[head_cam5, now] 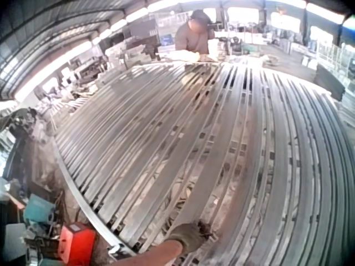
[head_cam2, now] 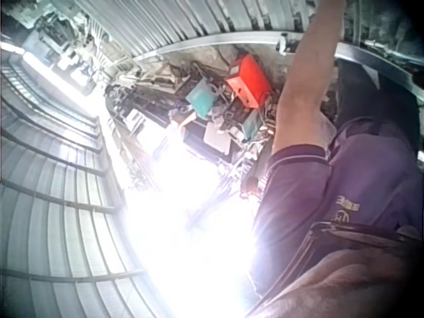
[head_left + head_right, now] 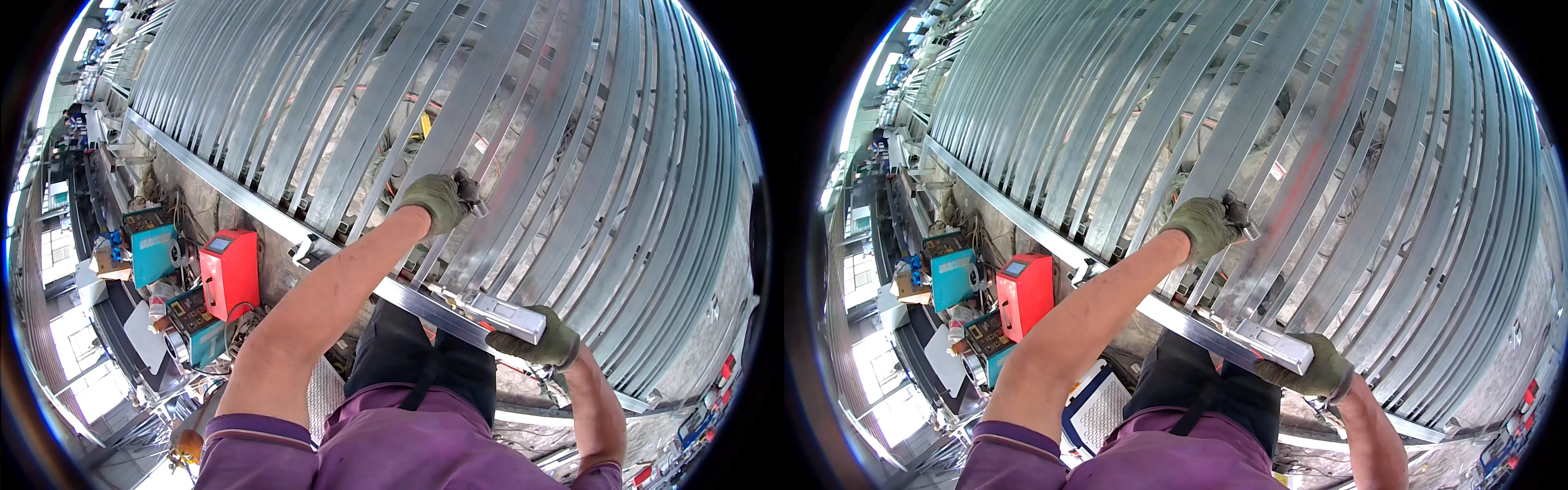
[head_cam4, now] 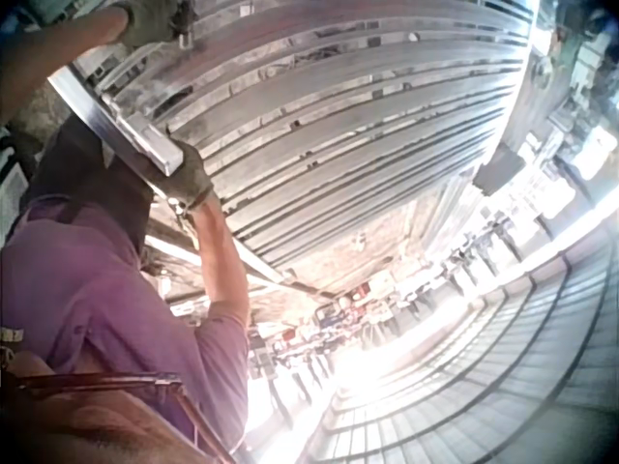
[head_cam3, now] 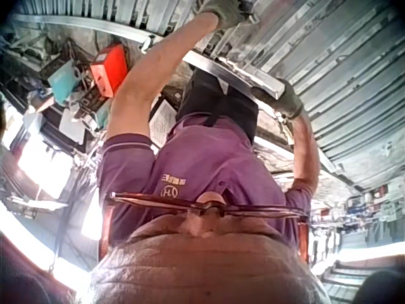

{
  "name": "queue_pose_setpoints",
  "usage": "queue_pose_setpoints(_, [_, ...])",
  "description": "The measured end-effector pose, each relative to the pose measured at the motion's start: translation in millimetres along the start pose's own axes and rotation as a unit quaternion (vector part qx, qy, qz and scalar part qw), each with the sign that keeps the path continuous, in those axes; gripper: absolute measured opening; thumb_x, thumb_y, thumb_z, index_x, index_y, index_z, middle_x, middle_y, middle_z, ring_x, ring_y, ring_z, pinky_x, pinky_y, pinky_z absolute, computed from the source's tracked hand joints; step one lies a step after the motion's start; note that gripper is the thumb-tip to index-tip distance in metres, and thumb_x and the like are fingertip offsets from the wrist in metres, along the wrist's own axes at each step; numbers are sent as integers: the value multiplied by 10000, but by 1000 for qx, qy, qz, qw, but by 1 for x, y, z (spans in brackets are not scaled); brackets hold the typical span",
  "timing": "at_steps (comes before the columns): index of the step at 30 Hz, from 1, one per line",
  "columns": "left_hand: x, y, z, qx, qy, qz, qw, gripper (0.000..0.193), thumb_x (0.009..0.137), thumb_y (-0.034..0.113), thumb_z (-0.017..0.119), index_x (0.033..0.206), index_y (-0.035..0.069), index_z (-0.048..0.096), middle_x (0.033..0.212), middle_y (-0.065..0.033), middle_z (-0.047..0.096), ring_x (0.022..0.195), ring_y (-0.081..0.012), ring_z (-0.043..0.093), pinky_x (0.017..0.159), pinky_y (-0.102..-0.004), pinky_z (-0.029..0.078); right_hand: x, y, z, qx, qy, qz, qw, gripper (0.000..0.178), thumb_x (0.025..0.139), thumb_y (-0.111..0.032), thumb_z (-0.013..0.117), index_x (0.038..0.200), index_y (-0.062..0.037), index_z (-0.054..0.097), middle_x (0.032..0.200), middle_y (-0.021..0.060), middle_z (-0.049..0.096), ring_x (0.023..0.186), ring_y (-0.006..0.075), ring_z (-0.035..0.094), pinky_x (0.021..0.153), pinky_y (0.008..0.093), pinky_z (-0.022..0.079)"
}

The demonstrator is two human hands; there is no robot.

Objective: The person welds a metal frame using a handheld welding torch. They move along the frame, applying welds at various joints while wearing gloves.

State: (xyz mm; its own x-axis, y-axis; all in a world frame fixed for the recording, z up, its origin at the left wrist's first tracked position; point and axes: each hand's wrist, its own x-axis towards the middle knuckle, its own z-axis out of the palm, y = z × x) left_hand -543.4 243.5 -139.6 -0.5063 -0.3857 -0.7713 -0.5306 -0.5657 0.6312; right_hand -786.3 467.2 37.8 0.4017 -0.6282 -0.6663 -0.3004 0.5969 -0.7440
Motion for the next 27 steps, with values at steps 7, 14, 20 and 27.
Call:
queue_pose_setpoints(7, [-1, 6, -3, 384, 46, 49, 921, 339, 1042, 383, 654, 1188, 80, 699, 1046, -103, 710, 923, -222, 660, 901, -378, 519, 18, 13, 0, 17, -45, 15, 999, 505, 915, -391, 926, 1273, -68, 774, 1077, 94, 830, 972, 154, 769, 864, 335, 611])
queue_pose_setpoints(14, [-22, 26, 1, 443, 82, 39, 892, 406, 1045, 395, 623, 1212, 33, 705, 1062, -129, 740, 933, -247, 690, 880, -396, 544, 31, 18, 2, -3, -67, 16, 998, 526, 910, -364, 926, 1319, -77, 763, 1102, 96, 830, 1013, 182, 774, 879, 351, 616])
queue_pose_setpoints(20, [-27, 31, 3, 466, 98, 46, 878, 465, 1047, 404, 596, 1232, -7, 710, 1075, -151, 766, 942, -269, 715, 863, -411, 565, 34, 16, 2, -16, -69, -8, 997, 472, 942, -285, 922, 1324, -57, 767, 1081, 49, 832, 967, 102, 726, 863, 314, 599])
queue_pose_setpoints(27, [-31, 38, 5, 486, 81, 19, 870, 459, 1066, 373, 549, 1239, -17, 717, 1079, -153, 765, 924, -271, 712, 851, -419, 571, 33, 8, 2, -55, -66, 27, 996, 485, 921, -321, 938, 1302, -66, 779, 1062, 50, 836, 957, 100, 733, 853, 309, 598])
